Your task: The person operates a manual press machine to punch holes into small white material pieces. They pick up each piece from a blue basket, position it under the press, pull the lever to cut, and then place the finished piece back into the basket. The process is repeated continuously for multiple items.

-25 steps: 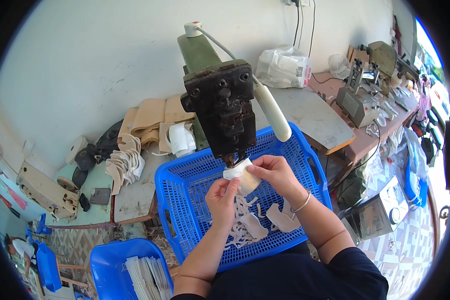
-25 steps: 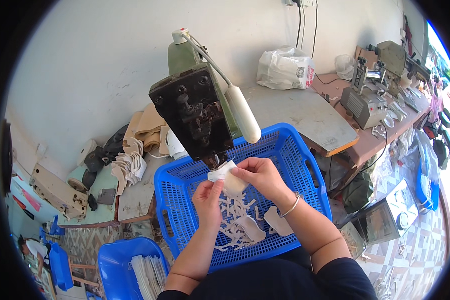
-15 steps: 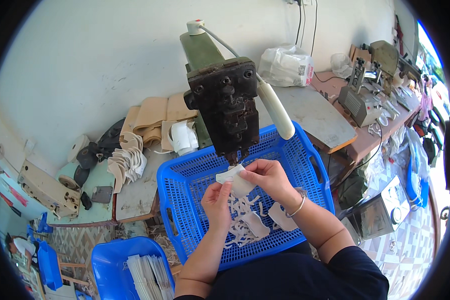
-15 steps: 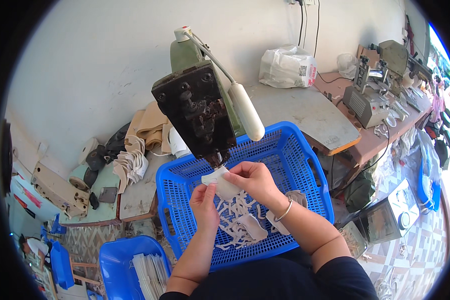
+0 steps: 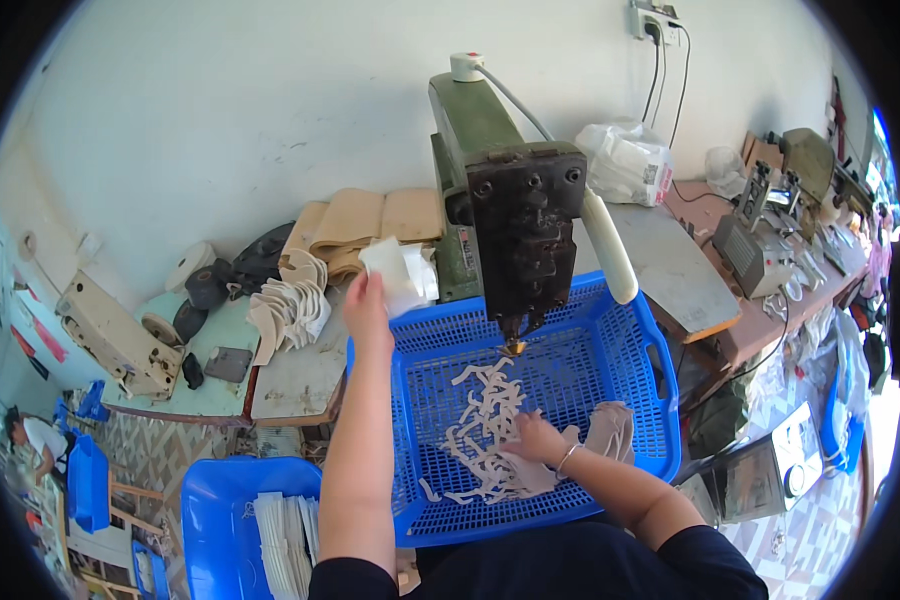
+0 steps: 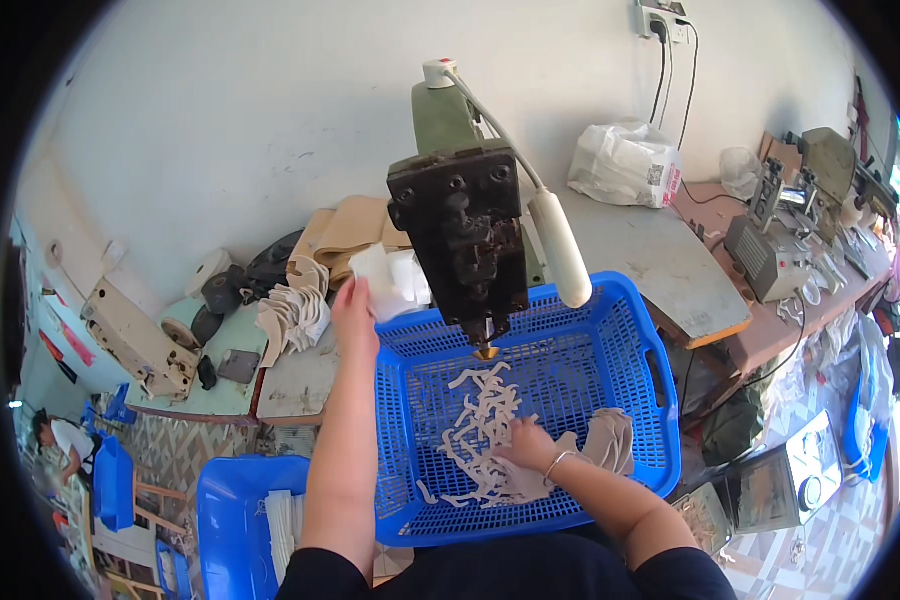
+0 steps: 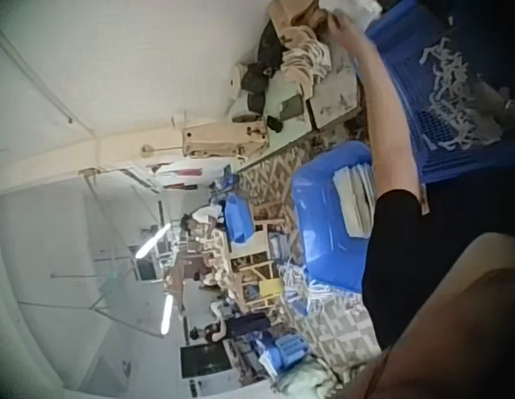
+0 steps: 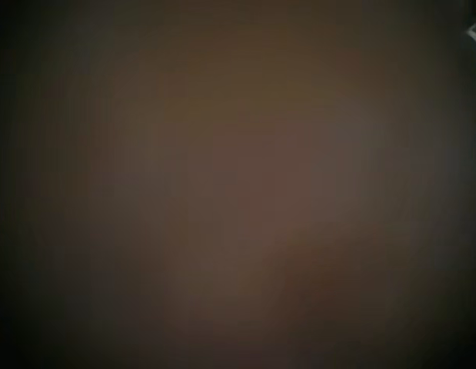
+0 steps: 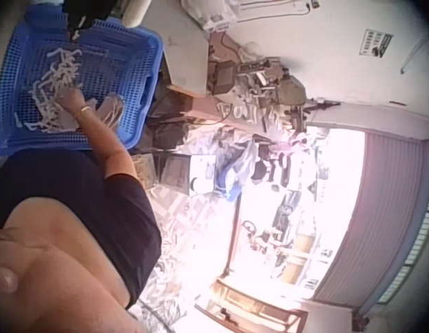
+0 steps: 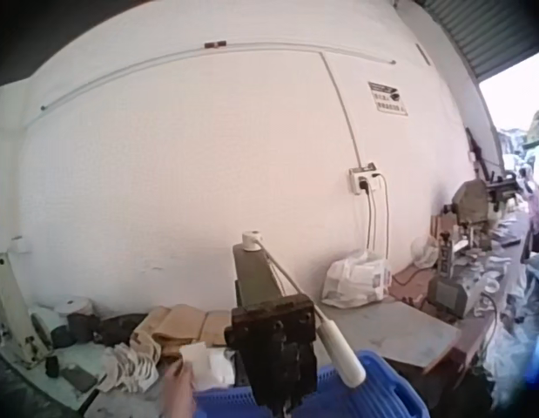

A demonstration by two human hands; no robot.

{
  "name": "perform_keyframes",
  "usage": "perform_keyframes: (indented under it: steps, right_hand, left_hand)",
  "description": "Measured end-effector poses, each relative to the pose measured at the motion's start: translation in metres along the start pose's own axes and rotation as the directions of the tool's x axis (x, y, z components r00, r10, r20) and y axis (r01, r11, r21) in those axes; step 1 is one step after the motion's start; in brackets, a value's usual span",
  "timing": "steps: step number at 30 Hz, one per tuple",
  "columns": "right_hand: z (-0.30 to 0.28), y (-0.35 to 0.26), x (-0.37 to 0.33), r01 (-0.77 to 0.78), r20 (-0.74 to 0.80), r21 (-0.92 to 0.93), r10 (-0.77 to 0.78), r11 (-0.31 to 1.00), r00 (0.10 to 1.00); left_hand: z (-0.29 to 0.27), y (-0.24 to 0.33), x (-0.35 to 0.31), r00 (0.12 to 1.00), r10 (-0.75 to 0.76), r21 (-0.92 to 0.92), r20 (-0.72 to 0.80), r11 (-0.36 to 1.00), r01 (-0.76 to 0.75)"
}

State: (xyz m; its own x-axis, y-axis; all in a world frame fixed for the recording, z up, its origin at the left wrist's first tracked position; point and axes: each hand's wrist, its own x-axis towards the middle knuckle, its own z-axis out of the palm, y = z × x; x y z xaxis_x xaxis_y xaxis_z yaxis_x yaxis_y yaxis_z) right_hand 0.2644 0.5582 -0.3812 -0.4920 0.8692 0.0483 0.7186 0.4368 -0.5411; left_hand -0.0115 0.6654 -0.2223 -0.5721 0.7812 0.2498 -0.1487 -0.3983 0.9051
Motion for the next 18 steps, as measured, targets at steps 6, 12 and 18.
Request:
perform_keyframes:
  steps: [6,12,18]
  right_hand:
    - [0.008,0.011,-0.002,0.034,0.234,0.038,-0.042,0.999,0.971]
    - [-0.071,0.001,0.018,0.104,-0.52,0.206,0.019,0.973,0.854]
    - [-0.109,-0.033,0.02,0.504,-0.659,-0.121,-0.449,0.855,0.603]
  left_hand:
    - [0.027,-0.003,0.058,0.858,0.502,0.703,-0.111,0.65,-0.289]
    - [0.031,-0.022,-0.097,0.962,0.074,0.425,0.264,0.886,-0.185]
    - [0.02,-0.061,-0.208,0.792,-0.334,0.322,0.51,0.929,0.184]
